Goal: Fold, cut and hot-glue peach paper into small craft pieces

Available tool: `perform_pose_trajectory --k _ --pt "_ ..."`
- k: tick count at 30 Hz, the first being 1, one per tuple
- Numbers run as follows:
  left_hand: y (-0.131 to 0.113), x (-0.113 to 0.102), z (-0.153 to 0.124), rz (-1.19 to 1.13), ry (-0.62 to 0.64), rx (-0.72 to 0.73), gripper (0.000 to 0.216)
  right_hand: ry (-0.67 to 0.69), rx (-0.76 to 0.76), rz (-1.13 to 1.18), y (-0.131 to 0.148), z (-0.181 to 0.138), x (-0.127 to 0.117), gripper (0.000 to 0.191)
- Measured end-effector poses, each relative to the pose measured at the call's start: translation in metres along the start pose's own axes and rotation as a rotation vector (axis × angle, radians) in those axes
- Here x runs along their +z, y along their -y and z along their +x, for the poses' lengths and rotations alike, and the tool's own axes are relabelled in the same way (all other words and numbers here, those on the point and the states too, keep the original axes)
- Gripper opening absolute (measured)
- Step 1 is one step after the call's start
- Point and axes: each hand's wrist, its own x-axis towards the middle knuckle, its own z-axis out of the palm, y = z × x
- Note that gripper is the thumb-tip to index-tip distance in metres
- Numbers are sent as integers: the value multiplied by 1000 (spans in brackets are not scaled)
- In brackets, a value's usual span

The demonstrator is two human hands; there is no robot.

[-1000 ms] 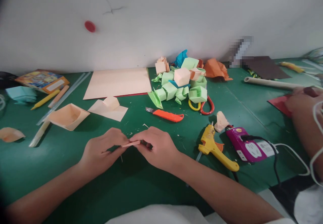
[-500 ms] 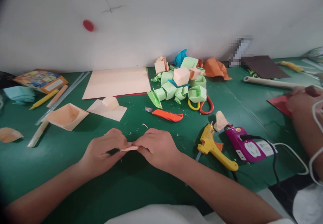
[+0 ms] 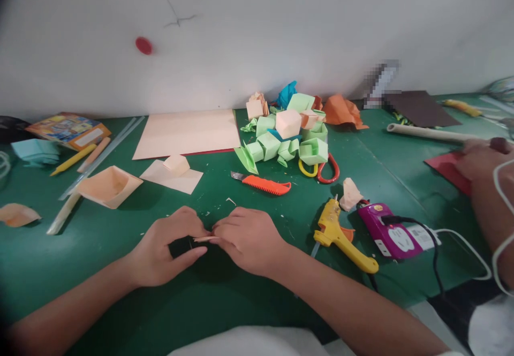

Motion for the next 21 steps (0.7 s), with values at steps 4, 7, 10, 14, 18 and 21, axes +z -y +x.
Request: perform_pose_trajectory --k 4,7,10,14,18,21 --pt "2 0 0 54 81 52 21 56 23 28 2 1 -3 18" --pt "4 2 -2 105 38 108 18 76 29 42 4 3 -7 17" --pt "4 3 -2 115 -17 108 13 72 16 33 5 3 -8 23" --pt "2 2 -1 65 -9 35 8 38 14 18 6 3 -8 27" --pt "-1 2 -3 10 -5 -31 11 30 15 58 5 4 -9 23" --pt "-1 2 -5 -45 11 -87 8 27 8 84 4 3 -8 22"
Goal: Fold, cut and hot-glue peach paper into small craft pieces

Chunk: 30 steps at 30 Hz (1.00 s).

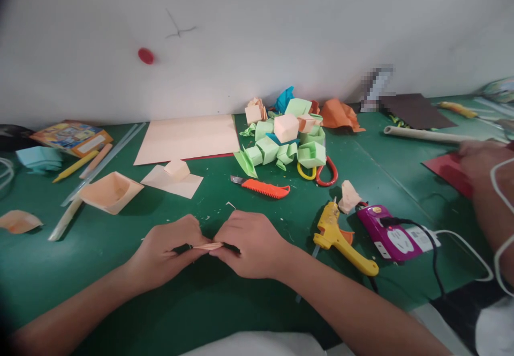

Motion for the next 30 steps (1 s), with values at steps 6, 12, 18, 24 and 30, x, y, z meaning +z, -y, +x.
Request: perform_pose_trajectory --k 6,12,18,24,30 --pt "3 -5 2 -195 95 -105 14 8 26 56 1 0 1 31" --pt "5 -2 1 -21 8 -126 22 14 102 -9 4 0 -1 16" --pt "6 1 -2 72 -21 -44 23 38 152 -18 2 -2 2 30" --pt "1 0 2 44 1 18 15 65 170 -8 2 -4 5 32" --pt "-1 1 4 1 -3 -40 21 76 139 -8 0 -1 4 15"
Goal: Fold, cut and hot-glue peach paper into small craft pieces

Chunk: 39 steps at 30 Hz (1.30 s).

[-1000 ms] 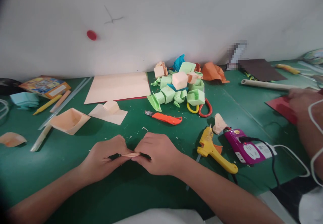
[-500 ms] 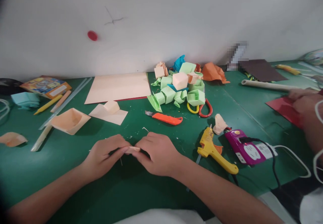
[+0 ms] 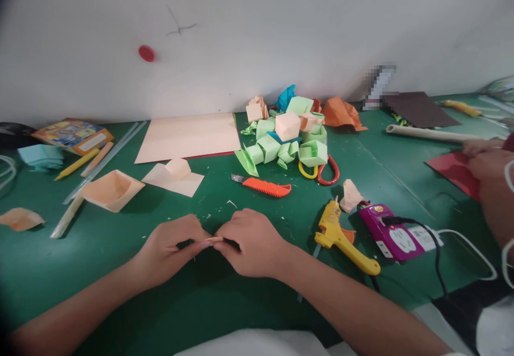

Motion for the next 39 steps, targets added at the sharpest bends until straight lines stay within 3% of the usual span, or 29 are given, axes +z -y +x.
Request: perform_pose_trajectory --k 6,10,14,19,22,26,29,33,39 --pt "-1 0 3 -145 44 -260 18 -49 121 87 1 0 -1 21" --pt "-3 0 1 -110 27 -212 15 -24 144 104 2 0 -3 13" --pt "-8 1 -2 -119 51 -198 14 33 25 108 2 2 -6 26" --pt "-10 1 -4 -113 72 -105 20 88 -13 107 3 1 -9 32" --pt "-9 1 -5 -61 53 -18 22 81 -42 123 2 0 -8 32" --pt "-7 4 -6 -82 58 -19 25 62 -70 179 2 1 -9 49" --pt "-5 5 -8 -70 1 -24 14 52 -29 232 3 2 -13 55" --pt "-2 7 -9 20 -82 30 39 60 69 308 3 3 -17 56" --pt "-1 6 -5 97 -139 88 21 78 162 244 1 2 -15 57"
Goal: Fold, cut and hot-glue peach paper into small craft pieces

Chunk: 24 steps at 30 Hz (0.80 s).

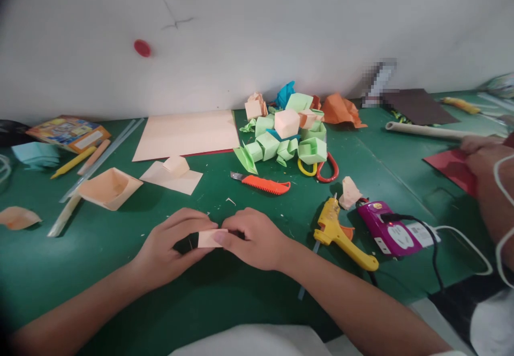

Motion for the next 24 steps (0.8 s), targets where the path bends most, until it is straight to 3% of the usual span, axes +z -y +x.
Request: perform_pose_trajectory --k 6,11,14,18,21,24 --pt "4 1 2 179 80 -123 19 -156 47 -102 5 -6 -10 33" --pt "7 4 0 353 160 -246 26 -354 15 -211 22 -19 -37 31" --pt "8 4 -1 365 179 -274 35 -419 48 -258 33 -38 -58 31" --pt "8 3 1 305 164 -298 26 -540 209 -515 32 -85 -83 27" --pt "9 3 1 254 160 -290 23 -511 373 -696 17 -128 -92 37" --pt "9 2 2 214 183 -278 24 -378 486 -857 -5 -164 -87 52"
